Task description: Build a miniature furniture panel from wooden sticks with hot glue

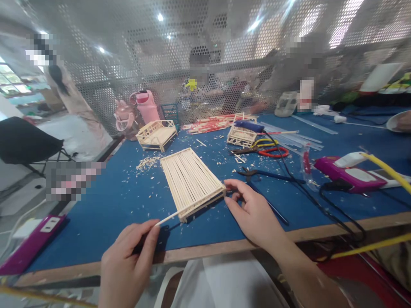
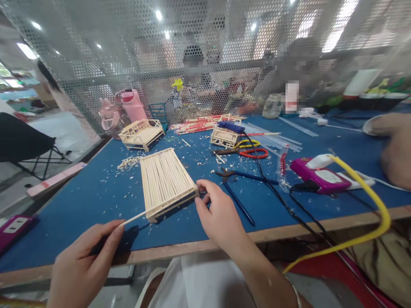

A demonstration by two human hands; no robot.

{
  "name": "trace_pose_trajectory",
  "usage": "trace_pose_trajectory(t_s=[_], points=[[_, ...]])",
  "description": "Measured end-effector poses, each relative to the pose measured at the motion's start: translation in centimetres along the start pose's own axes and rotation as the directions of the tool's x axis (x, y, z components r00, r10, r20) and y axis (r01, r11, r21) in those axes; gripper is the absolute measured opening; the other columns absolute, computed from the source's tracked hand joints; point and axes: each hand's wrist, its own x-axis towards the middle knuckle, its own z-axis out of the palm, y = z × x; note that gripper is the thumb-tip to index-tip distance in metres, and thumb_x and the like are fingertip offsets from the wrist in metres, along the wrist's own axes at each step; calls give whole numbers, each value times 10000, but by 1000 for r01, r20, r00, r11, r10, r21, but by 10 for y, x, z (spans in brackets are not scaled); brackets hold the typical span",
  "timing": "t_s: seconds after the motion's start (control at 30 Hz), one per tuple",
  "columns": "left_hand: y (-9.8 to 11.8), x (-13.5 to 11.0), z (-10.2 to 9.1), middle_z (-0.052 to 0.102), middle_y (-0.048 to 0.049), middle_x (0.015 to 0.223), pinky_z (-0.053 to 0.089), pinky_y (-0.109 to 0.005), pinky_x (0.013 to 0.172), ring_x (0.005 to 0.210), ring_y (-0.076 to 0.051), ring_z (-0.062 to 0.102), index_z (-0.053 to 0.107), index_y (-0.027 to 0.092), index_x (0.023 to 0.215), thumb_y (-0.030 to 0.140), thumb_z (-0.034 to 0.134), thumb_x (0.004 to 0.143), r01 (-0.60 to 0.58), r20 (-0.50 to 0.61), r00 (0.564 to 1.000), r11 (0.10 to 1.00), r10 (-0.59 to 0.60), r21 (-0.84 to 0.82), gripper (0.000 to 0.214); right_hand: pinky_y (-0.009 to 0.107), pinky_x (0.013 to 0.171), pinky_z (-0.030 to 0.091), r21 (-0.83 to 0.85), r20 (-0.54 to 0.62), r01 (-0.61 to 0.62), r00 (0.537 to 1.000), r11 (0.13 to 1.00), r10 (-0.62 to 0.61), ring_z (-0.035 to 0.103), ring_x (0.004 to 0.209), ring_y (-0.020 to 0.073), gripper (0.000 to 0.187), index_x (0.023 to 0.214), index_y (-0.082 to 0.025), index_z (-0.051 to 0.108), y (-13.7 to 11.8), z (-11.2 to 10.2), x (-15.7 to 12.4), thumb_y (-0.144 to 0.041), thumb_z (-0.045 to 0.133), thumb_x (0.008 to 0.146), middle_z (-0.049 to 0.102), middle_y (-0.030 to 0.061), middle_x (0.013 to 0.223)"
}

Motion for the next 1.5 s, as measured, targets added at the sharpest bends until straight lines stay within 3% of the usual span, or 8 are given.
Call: trace_pose_trajectory(t_s=[0.17, 0.4, 0.73, 0.93, 1.17, 1.33, 1.5], points=[[8, 9, -6, 723, -5, 717, 506, -191, 592, 632, -128, 667, 710, 214, 810, 327, 604, 849, 27, 18, 1000, 999, -26, -42, 160, 250, 516, 468, 62, -24, -27, 999, 998, 28, 566, 604, 128, 314, 1098, -169, 586, 1, 1, -4, -278, 499, 817, 690, 100, 957], [16, 17, -11, 717, -13, 690, 510, -202, 566, 601, -121, 653, 724, 195, 815, 250, 603, 830, 42, 77, 996, 998, -38, -49, 134, 264, 539, 490, 126, -64, -47, 996, 991, 55, 564, 628, 132, 396, 1139, -174, 551, 8, 2, -8, -377, 567, 799, 668, 94, 932], [18, 18, -2, 725, -18, 708, 504, -210, 535, 613, -125, 663, 735, 202, 868, 278, 605, 846, 57, 166, 985, 996, -45, -69, 152, 257, 528, 493, 135, -45, -65, 996, 989, 72, 570, 651, 138, 404, 1144, -179, 544, 10, 1, -10, -395, 584, 805, 653, 93, 930], [27, 24, 1, 721, -20, 710, 538, -215, 595, 641, -130, 670, 734, 199, 847, 233, 595, 860, -2, 184, 983, 995, 21, -101, 144, 253, 514, 481, 139, -54, -58, 996, 989, 66, 559, 635, 133, 387, 1132, -184, 548, 11, 3, -9, -380, 582, 800, 648, 81, 898], [32, 16, -5, 726, -17, 724, 541, -190, 593, 634, -113, 664, 737, 203, 828, 182, 634, 836, -52, 40, 998, 993, 57, -107, 105, 230, 542, 491, 311, -161, -49, 982, 949, 103, 587, 678, 131, 286, 1028, -208, 587, 0, -6, -16, -251, 615, 747, 624, 36, 833], [33, 7, -10, 724, -13, 741, 526, -190, 563, 605, -108, 648, 738, 225, 856, 159, 663, 813, -93, -26, 996, 983, 90, -159, 108, 196, 465, 458, 462, 40, -157, 987, 873, 157, 549, 527, 97, 176, 959, -206, 651, -16, -22, -35, -285, 620, 805, 623, -8, 665], [35, 6, -11, 716, 11, 738, 494, -161, 531, 598, -90, 636, 730, 230, 872, 95, 690, 769, -136, -58, 990, 964, 126, -227, 175, 188, 413, 422, 586, 112, -221, 975, 780, 192, 525, 458, 85, 192, 805, -195, 632, -15, -24, -37, -382, 675, 800, 630, -7, 597]])
